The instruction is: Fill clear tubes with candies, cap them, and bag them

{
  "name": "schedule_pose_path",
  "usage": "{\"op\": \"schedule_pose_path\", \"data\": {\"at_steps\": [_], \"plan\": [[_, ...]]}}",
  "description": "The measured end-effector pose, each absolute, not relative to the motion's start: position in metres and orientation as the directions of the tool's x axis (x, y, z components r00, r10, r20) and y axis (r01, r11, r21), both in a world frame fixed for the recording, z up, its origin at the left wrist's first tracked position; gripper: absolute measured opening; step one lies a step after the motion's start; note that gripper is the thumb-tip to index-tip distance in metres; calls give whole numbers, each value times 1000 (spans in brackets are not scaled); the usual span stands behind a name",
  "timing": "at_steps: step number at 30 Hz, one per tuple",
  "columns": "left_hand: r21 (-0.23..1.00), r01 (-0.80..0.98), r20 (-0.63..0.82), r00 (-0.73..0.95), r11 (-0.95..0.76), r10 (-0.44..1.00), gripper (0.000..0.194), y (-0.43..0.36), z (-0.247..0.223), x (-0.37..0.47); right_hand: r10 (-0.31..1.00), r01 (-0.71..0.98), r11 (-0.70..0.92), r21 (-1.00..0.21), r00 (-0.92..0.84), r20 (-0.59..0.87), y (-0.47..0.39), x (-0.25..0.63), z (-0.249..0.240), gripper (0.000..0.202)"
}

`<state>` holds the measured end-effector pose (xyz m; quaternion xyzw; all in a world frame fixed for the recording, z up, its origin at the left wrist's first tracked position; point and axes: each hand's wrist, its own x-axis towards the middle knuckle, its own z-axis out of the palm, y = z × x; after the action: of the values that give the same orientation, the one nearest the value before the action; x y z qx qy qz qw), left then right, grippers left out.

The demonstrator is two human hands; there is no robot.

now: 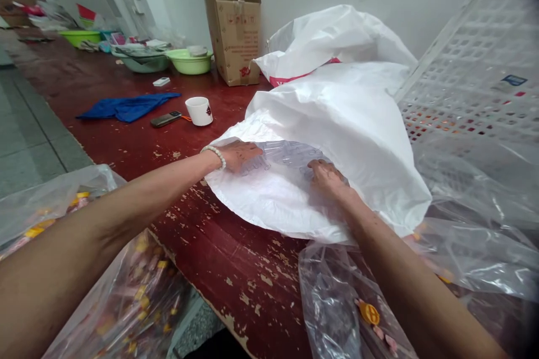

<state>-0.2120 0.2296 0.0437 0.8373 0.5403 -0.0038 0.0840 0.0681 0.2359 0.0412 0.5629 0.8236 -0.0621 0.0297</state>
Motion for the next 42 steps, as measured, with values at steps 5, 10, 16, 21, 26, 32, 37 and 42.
{"op": "schedule_pose_path", "data": {"at_steps": [5, 10, 16, 21, 26, 32, 37, 42], "plan": [[137, 917, -225, 397, -375, 890, 87, 236, 53, -214, 920, 933, 351, -80, -359, -156, 232, 67, 47, 51], [88, 834, -240, 549, -545, 800, 76, 252, 60, -210, 930, 942, 329, -71, -336, -147, 234, 64, 45, 52], [41, 777, -298, 610, -628, 735, 70, 263, 50, -198, 934, 938, 345, -35, -346, -93, 241, 65, 35, 50], [85, 809, -227, 584, -581, 780, 51, 255, 38, -196, 901, 913, 405, -48, -408, -146, 238, 71, 40, 52], [218, 866, -94, 477, -449, 874, 43, 241, 32, -184, 868, 882, 471, -18, -466, -171, 236, 74, 40, 41], [622, 698, 114, 369, -356, 923, 59, 208, 30, -152, 892, 890, 452, -61, -450, 34, 223, 72, 35, 29], [769, 556, 228, 224, -316, 948, 39, 179, 12, -133, 905, 699, 420, -579, -369, 211, 194, 60, 28, 30], [833, 471, 268, 117, -291, 956, 42, 155, -16, -124, 907, 491, 379, -784, -363, 211, 167, 47, 13, 45]]}}
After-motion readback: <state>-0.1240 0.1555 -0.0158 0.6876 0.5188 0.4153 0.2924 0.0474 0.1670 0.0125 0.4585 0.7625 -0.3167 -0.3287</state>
